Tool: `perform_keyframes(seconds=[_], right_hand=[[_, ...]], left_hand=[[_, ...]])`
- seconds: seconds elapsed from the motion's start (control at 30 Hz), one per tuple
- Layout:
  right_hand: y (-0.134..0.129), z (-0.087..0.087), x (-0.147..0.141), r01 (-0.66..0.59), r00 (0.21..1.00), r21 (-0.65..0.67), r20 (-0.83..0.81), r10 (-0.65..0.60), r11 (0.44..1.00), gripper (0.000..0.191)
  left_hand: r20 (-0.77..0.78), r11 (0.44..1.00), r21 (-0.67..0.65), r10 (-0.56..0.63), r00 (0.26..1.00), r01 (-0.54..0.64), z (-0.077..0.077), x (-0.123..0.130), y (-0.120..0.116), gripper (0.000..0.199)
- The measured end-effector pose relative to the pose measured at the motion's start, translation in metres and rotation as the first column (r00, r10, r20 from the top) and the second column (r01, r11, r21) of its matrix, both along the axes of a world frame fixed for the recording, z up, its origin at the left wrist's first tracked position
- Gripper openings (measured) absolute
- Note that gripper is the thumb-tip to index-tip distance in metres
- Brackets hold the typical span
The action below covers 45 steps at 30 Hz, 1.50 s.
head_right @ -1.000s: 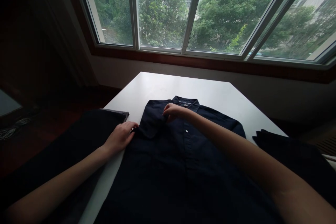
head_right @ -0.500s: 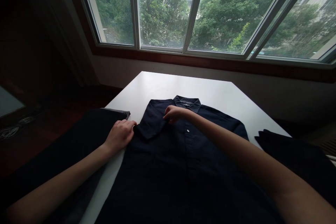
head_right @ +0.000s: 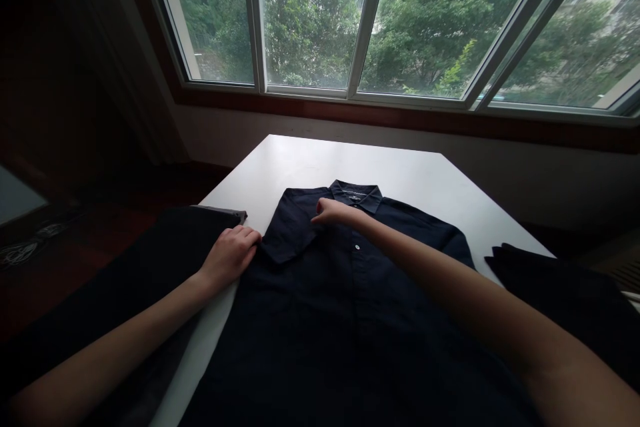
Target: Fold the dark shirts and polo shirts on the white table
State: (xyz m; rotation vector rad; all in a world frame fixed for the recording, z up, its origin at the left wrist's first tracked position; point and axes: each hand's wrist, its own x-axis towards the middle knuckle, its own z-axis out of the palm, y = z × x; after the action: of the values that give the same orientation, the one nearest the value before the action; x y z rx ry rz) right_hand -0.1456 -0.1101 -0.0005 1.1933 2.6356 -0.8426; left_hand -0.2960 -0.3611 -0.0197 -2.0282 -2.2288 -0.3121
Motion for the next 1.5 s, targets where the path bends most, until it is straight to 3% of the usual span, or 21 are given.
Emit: perform_keyframes(seconds=[0.07,0.2,0.5,0.7,1.03,1.5], right_hand=[[0.005,0.003,-0.011,-0.020,0.999,0.100,-0.046,0.025,0.995,0.023],[0.017,0.003,-0.044,0.052,0.989,0.090,-0.144,-0.039,0.995,0.026],[0.027,-0.022,-0.105,0.132,0.976,0.109,-0.187,-0.110,0.985,0.027],[0.029,-0.034,-0.112,0.181,0.963,0.063,-0.215,-0.164,0.981,0.020],[0.039,-0.048,-0.114,0.280,0.930,0.081,-0.270,-0.249,0.957,0.026],[0.035,-0.056,-0.110,0.292,0.923,0.173,-0.307,-0.231,0.940,0.026]], left_hand=[[0.011,1.000,-0.007,0.005,1.000,-0.005,0.001,0.000,0.000,0.021],[0.024,1.000,0.000,0.014,1.000,-0.014,0.001,0.000,-0.001,0.022],[0.038,0.998,0.025,0.059,0.998,-0.060,-0.004,-0.004,0.003,0.019],[0.043,0.996,0.002,0.086,0.995,-0.086,-0.003,-0.004,0.003,0.018],[0.075,0.979,-0.038,0.201,0.977,-0.199,-0.001,-0.001,0.003,0.015],[0.065,0.972,-0.023,0.237,0.969,-0.236,-0.002,-0.002,0.003,0.011]])
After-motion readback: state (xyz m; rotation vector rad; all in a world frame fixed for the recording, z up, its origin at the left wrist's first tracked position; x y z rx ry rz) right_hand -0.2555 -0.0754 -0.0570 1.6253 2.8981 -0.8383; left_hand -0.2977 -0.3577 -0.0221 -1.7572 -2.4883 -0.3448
